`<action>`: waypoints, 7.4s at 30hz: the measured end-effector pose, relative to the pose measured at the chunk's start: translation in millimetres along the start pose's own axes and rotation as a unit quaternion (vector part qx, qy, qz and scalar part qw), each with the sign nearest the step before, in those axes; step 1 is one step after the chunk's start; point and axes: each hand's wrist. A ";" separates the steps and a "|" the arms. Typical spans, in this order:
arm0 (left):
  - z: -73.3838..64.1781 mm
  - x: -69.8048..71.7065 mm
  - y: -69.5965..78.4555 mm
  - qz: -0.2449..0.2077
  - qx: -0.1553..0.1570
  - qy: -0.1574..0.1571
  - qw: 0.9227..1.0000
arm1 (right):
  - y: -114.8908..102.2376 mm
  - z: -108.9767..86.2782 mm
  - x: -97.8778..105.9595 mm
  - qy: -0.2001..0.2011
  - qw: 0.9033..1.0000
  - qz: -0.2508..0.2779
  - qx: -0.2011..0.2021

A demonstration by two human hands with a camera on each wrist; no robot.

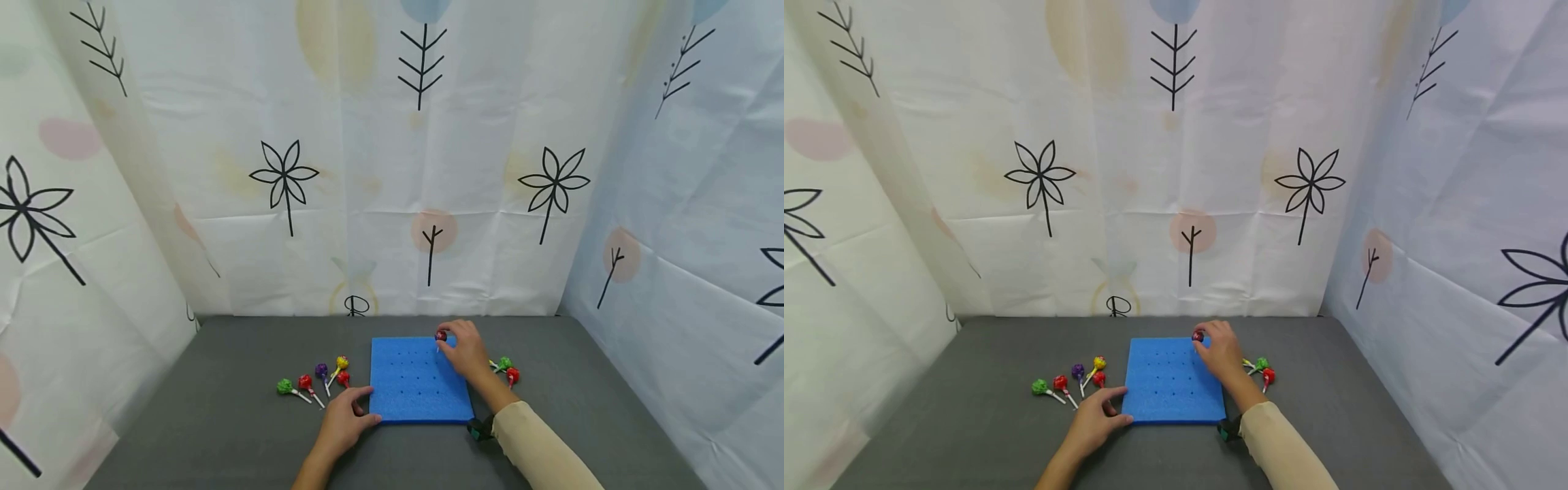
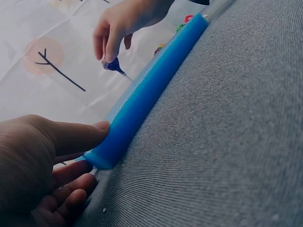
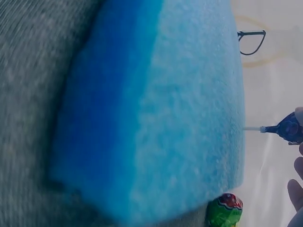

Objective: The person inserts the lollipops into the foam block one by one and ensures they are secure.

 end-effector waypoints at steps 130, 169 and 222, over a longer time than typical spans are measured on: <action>-0.6 0.8 5.0 0.000 0.034 -0.016 0.999 | -19.5 60.1 63.3 -0.025 0.996 0.061 0.052; -1.2 1.7 2.8 -0.008 0.012 -0.013 1.000 | -32.9 37.6 -1.0 -0.012 0.998 0.048 0.045; 0.0 2.0 2.0 -0.011 0.026 -0.025 0.999 | -34.0 29.9 -11.1 -0.072 0.997 0.008 0.007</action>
Point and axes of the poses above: each hand's wrist, its own z-axis towards the middle knuckle, its own x-axis out of the back of the hand, y = z × x, and after that the axes turned 8 degrees about -y, right-handed
